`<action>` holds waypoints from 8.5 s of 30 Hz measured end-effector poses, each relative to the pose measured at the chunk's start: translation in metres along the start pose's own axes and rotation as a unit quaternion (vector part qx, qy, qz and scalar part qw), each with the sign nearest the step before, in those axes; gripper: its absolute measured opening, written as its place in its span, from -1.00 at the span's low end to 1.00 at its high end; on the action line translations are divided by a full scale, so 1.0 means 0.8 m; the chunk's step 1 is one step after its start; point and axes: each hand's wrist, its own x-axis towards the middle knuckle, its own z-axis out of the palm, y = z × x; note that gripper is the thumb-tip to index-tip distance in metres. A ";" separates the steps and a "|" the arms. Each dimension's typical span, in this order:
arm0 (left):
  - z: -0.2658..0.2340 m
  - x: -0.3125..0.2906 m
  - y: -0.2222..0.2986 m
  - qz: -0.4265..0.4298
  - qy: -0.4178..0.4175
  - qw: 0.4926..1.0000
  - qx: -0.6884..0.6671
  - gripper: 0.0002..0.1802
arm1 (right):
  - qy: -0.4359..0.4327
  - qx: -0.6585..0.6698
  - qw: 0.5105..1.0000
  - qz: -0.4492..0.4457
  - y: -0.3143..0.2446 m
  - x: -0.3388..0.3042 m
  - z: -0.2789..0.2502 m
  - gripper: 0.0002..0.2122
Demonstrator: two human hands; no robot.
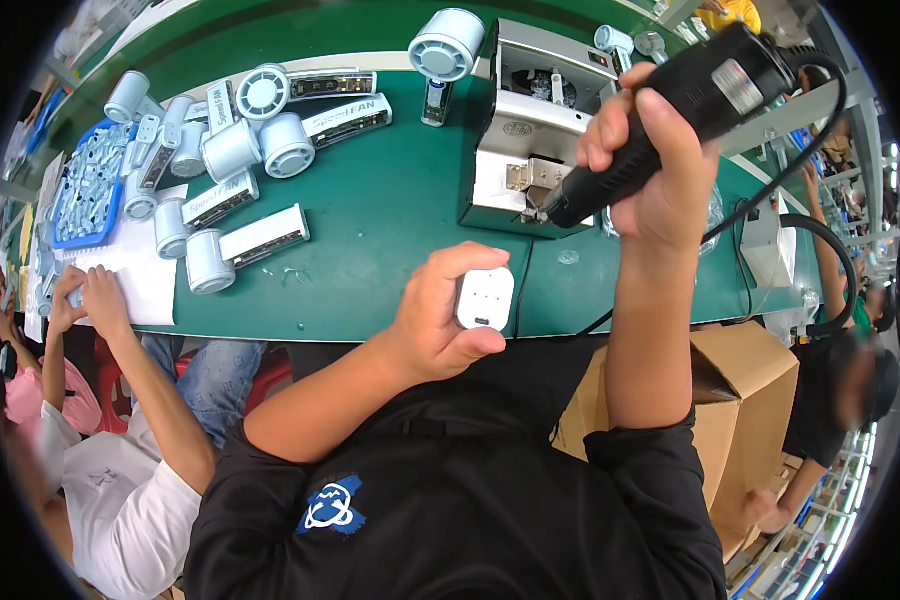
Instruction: Use an electric screwdriver to assemble small plastic fans at a factory workbench.
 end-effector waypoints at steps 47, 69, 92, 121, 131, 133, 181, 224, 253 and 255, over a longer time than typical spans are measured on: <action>0.030 0.033 0.025 -0.003 -0.051 0.987 0.151 -0.29 | -0.132 0.176 0.963 -0.154 -0.083 -0.062 0.018 -0.62; 0.010 0.014 0.012 -0.020 -0.004 0.999 0.049 -0.39 | -0.079 0.078 0.988 -0.107 0.004 0.003 -0.018 -0.76; 0.015 0.025 0.020 -0.012 -0.054 0.992 0.112 -0.35 | -0.248 0.147 0.951 -0.111 -0.096 -0.032 0.004 -0.56; 0.013 0.025 0.028 -0.037 -0.047 0.988 0.145 -0.37 | -0.183 0.165 0.961 -0.124 -0.094 -0.037 0.006 -0.70; -0.111 0.076 0.124 -0.085 0.165 0.910 0.370 -0.35 | -0.030 0.041 0.995 -0.085 -0.024 -0.057 -0.026 -0.50; -0.165 0.109 0.135 -0.073 0.224 0.921 0.309 -0.49 | -0.029 0.049 0.994 -0.090 -0.032 -0.067 -0.037 -0.49; -0.002 0.491 -0.238 0.234 -0.687 0.434 0.533 -0.86 | 0.173 -0.501 0.848 0.027 0.104 -0.052 -0.255 -0.80; -0.012 0.086 0.098 -0.095 0.082 0.992 -0.020 -0.24 | 0.350 -0.140 0.926 0.003 0.037 -0.058 -0.240 -0.73; -0.045 0.020 0.027 -0.144 -0.135 0.970 -0.144 -0.42 | -0.059 -0.106 0.947 -0.298 0.035 -0.099 0.008 -0.79; -0.033 0.021 0.024 -0.121 -0.113 0.981 -0.101 -0.43 | 0.188 -0.173 0.899 -0.355 0.034 -0.082 0.006 -0.70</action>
